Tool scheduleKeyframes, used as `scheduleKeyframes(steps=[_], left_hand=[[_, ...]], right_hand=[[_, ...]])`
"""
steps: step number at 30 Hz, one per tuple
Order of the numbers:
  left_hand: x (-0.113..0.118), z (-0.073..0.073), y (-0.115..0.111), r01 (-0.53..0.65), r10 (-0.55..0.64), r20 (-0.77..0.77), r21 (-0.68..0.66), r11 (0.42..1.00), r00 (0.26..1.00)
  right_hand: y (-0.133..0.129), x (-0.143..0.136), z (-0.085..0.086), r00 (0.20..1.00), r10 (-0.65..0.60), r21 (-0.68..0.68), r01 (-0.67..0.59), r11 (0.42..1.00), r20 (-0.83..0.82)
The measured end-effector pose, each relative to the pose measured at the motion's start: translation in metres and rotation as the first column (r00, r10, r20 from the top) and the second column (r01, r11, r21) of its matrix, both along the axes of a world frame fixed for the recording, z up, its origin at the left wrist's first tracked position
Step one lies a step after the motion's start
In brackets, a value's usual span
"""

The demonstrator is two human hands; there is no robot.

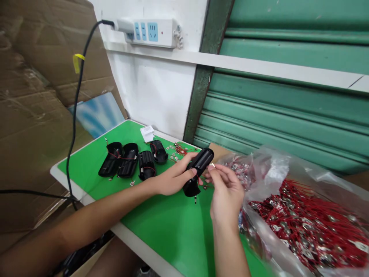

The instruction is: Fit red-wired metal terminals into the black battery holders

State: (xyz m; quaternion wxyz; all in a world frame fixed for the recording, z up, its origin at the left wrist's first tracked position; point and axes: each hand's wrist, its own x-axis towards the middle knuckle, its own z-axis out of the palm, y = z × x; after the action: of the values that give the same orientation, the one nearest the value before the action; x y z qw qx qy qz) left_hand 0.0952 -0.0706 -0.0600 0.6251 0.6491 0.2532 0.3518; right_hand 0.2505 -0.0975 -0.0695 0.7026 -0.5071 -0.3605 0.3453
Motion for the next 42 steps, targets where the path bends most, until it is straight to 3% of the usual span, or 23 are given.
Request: scheduleKeyframes(steps=[5, 10, 14, 17, 22, 27, 33, 42], left_hand=[[0.0, 0.001, 0.0, -0.084, 0.085, -0.064, 0.015, 0.996, 0.994], [-0.002, 0.002, 0.003, -0.176, 0.197, -0.134, 0.152, 0.972, 0.971], [-0.002, 0.001, 0.005, -0.21, 0.244, -0.145, 0.214, 0.954, 0.959], [-0.002, 0.001, 0.005, -0.22, 0.249, -0.158, 0.184, 0.958, 0.955], [-0.004, -0.001, 0.006, -0.229, 0.283, -0.189, 0.264, 0.937, 0.94], [-0.005, -0.005, 0.006, -0.2, 0.267, -0.211, 0.291, 0.935, 0.94], [-0.005, -0.007, 0.01, -0.166, 0.246, -0.165, 0.391, 0.905, 0.955], [-0.005, -0.006, 0.011, -0.165, 0.255, -0.177, 0.408, 0.898, 0.951]], right_hand=[[-0.009, -0.008, 0.003, 0.953, -0.116, 0.101, 0.09, 0.991, 0.282], [-0.014, -0.011, -0.006, 0.835, -0.066, 0.15, -0.02, 0.988, 0.546], [-0.013, -0.014, -0.012, 0.824, 0.019, 0.123, -0.107, 0.987, 0.566], [-0.012, -0.014, -0.009, 0.828, -0.008, 0.136, -0.083, 0.987, 0.56], [-0.012, -0.006, 0.003, 0.619, -0.126, 0.264, -0.136, 0.955, 0.775], [-0.009, 0.003, 0.002, 0.516, -0.125, 0.268, -0.213, 0.94, 0.847], [-0.008, 0.004, -0.005, 0.64, -0.092, 0.22, -0.122, 0.968, 0.763], [-0.008, 0.006, -0.008, 0.714, -0.034, 0.179, -0.129, 0.975, 0.699]])
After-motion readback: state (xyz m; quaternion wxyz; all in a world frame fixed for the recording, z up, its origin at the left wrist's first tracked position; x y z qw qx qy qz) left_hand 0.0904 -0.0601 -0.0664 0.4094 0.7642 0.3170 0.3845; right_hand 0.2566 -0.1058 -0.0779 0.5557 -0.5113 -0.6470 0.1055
